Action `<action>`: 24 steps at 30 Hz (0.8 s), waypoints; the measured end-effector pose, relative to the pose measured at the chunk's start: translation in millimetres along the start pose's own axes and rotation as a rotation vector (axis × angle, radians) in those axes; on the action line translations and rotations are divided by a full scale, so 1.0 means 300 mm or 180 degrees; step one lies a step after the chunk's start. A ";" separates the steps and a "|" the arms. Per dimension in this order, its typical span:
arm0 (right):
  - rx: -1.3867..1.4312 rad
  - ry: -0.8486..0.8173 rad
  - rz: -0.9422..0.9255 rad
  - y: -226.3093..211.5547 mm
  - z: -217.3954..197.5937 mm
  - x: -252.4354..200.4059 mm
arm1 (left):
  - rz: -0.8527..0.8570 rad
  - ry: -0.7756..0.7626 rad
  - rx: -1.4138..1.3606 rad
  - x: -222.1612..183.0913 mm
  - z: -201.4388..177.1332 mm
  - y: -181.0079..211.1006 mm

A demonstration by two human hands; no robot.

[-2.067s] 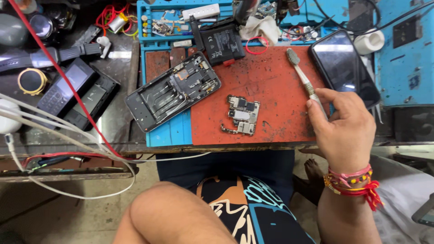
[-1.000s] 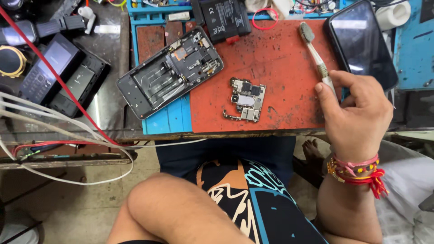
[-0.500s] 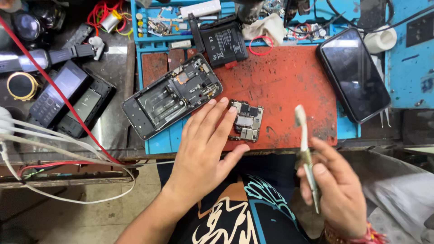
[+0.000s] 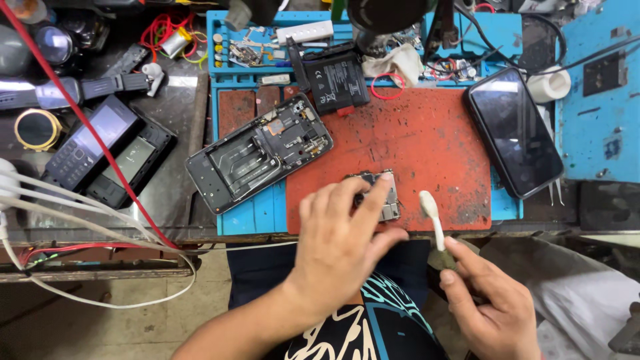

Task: The person cleans a mobile phone circuit board with a toothbrush and then handles the component with a pair of tweezers at a workbench.

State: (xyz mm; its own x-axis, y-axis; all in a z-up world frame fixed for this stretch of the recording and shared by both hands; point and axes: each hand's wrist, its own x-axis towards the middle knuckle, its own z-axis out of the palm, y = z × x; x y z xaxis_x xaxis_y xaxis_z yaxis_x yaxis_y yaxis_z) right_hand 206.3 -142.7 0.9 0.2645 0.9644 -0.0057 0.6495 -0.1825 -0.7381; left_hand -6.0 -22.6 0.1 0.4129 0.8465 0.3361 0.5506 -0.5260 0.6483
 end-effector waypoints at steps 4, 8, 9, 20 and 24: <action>-0.0633 -0.0341 -0.0532 -0.106 0.007 0.062 | 0.0016 -0.0037 -0.0108 0.001 -0.005 -0.019; -0.1089 -0.0572 -0.0156 -0.183 0.046 0.111 | -0.0033 -0.0199 -0.0248 -0.001 -0.022 -0.043; -0.1112 -0.0570 -0.0224 -0.192 0.051 0.125 | -0.0071 -0.0252 -0.0267 -0.001 -0.022 -0.044; -0.1528 -0.0737 -0.0333 -0.220 0.038 0.149 | -0.0023 -0.0208 -0.0189 0.003 -0.017 -0.043; -0.1616 -0.0888 -0.0385 -0.219 0.008 0.140 | -0.0018 -0.0218 -0.0305 -0.005 -0.022 -0.037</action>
State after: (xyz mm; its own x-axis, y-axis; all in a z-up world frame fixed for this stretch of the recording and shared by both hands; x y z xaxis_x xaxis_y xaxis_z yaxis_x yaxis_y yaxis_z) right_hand 172.9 -89.8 47.5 0.0145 0.9854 -0.1694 0.9415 -0.0705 -0.3296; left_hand -17.5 -17.3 -3.1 0.4604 0.8401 0.2869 0.4824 -0.5081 0.7136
